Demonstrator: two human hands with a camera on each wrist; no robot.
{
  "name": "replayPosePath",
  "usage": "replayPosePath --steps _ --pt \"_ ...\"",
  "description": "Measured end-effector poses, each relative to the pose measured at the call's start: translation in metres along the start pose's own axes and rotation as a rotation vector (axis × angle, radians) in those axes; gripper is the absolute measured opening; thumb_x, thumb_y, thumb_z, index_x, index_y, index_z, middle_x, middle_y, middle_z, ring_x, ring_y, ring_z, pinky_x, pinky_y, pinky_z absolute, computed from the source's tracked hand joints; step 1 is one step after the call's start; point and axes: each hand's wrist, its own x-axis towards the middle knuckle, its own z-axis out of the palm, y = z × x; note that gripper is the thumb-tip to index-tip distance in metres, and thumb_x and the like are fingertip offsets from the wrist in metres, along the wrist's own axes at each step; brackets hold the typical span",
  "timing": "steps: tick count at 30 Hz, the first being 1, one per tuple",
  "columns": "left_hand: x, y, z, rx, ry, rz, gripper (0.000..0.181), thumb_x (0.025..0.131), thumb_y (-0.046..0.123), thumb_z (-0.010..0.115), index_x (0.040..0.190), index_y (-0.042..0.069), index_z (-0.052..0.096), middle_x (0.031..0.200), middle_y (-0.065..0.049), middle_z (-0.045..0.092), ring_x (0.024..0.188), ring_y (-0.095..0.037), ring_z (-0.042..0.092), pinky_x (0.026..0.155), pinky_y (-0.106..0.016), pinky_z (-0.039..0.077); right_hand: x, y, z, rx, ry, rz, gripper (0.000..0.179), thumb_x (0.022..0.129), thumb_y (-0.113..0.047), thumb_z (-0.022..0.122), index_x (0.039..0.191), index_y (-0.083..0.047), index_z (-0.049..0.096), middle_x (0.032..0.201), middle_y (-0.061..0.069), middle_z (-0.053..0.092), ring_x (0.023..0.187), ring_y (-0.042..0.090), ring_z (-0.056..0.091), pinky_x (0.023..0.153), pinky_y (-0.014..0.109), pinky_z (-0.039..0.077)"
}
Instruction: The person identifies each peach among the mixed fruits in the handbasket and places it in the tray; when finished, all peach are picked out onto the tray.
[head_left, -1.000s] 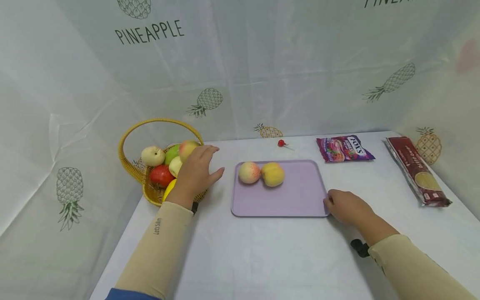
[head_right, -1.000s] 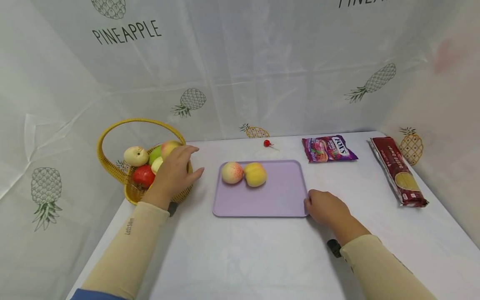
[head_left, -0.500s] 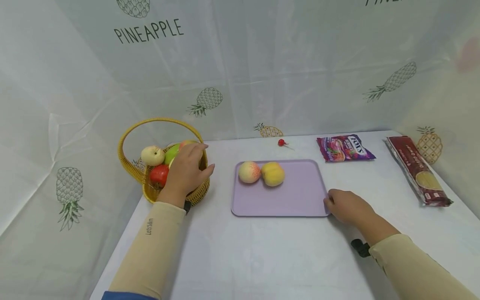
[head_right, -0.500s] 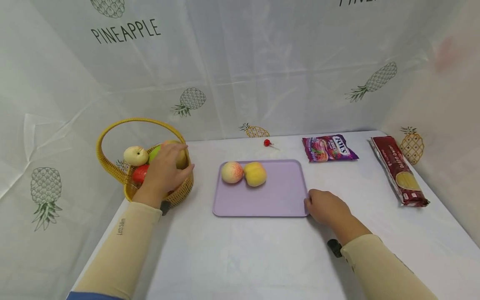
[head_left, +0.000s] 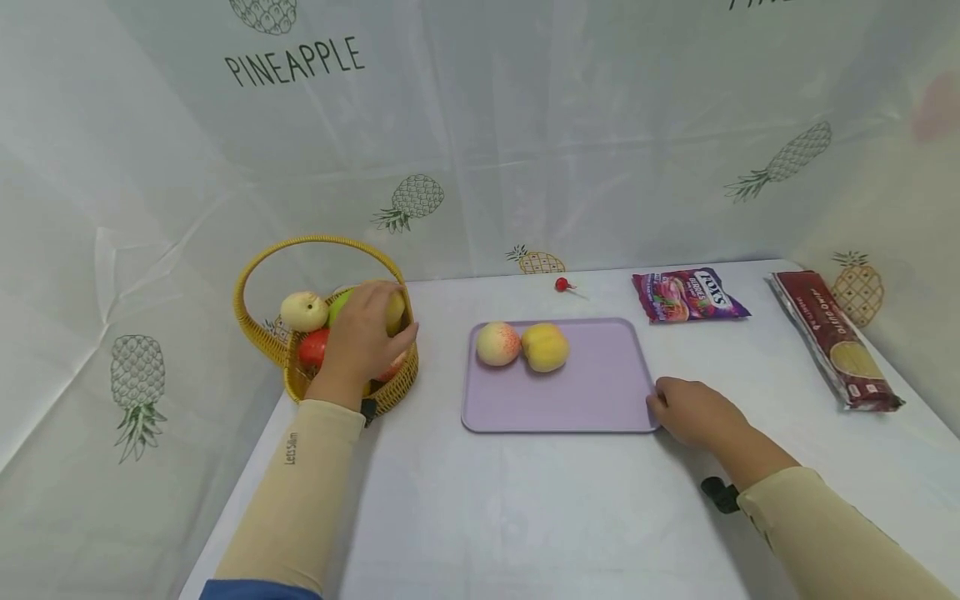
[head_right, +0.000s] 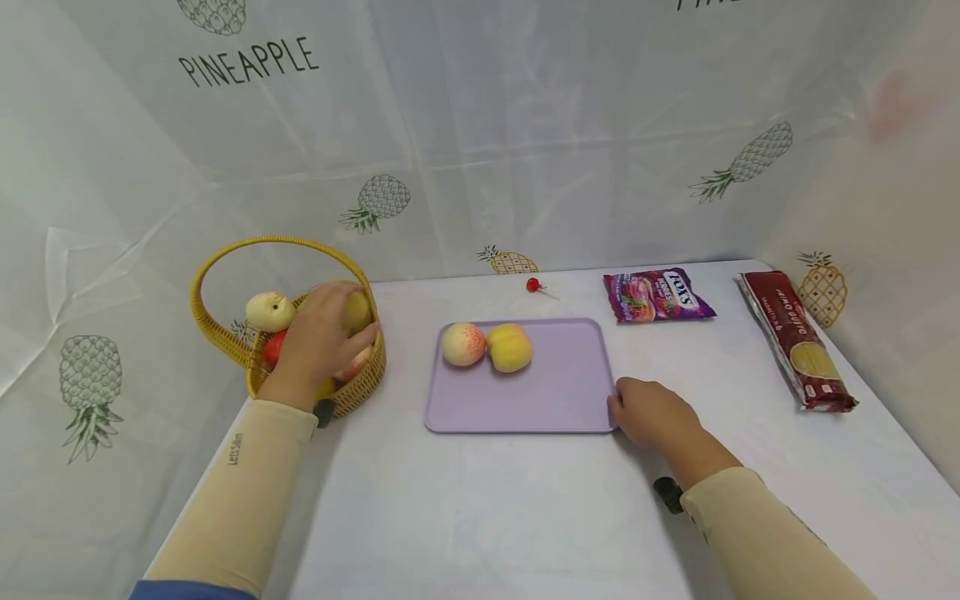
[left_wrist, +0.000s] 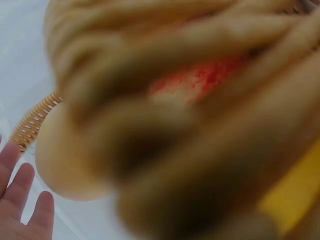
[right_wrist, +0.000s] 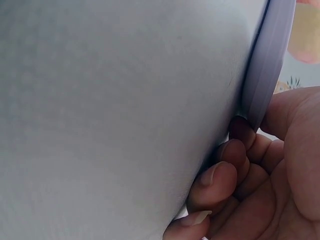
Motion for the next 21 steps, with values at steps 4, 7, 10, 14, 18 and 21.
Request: replayPosePath --steps 4,7,10,14,18,21 --pt "0.002 -0.002 -0.002 0.008 -0.033 -0.049 0.058 0.085 0.029 0.080 0.132 0.003 0.058 0.133 -0.015 0.061 0.129 -0.035 0.054 0.113 -0.049 0.043 0.000 0.001 0.000 -0.001 0.002 -0.001 0.043 0.104 -0.031 0.054 0.125 0.007 0.059 0.112 0.023 0.068 0.100 0.038 0.063 0.095 0.064 0.050" --pt "0.004 -0.003 -0.005 0.001 -0.048 -0.067 0.059 0.085 0.030 0.080 0.133 0.004 0.057 0.134 -0.015 0.061 0.130 -0.034 0.053 0.113 -0.049 0.043 0.000 0.001 0.000 -0.005 0.003 -0.002 0.043 0.104 -0.031 0.054 0.125 0.007 0.058 0.112 0.023 0.068 0.099 0.037 0.063 0.094 0.064 0.050" --pt "0.006 -0.004 -0.009 -0.005 -0.059 -0.074 0.061 0.086 0.031 0.081 0.134 0.003 0.057 0.134 -0.016 0.060 0.132 -0.034 0.053 0.114 -0.049 0.043 0.000 0.002 -0.001 -0.006 0.004 -0.004 0.043 0.104 -0.031 0.054 0.125 0.007 0.059 0.111 0.022 0.068 0.097 0.035 0.063 0.093 0.063 0.051" --pt "0.008 -0.006 -0.015 -0.009 -0.093 -0.104 0.065 0.088 0.032 0.080 0.139 0.003 0.054 0.140 -0.017 0.057 0.136 -0.036 0.049 0.116 -0.051 0.040 -0.001 0.003 -0.002 -0.007 0.002 -0.012 0.040 0.104 -0.031 0.054 0.120 0.005 0.060 0.107 0.020 0.067 0.096 0.035 0.062 0.091 0.062 0.051" --pt "0.009 -0.011 -0.020 -0.007 -0.137 -0.136 0.067 0.089 0.033 0.078 0.143 0.003 0.052 0.144 -0.018 0.054 0.138 -0.036 0.046 0.117 -0.052 0.038 -0.001 0.002 -0.003 -0.006 -0.004 -0.013 0.041 0.104 -0.031 0.054 0.122 0.006 0.059 0.109 0.021 0.067 0.099 0.037 0.062 0.093 0.063 0.051" --pt "0.008 -0.016 -0.020 -0.003 -0.167 -0.160 0.067 0.089 0.033 0.077 0.143 0.003 0.052 0.145 -0.018 0.053 0.139 -0.036 0.045 0.118 -0.052 0.038 -0.002 0.001 -0.003 -0.001 -0.010 -0.012 0.044 0.104 -0.031 0.054 0.125 0.007 0.058 0.113 0.023 0.067 0.102 0.040 0.063 0.094 0.064 0.050"
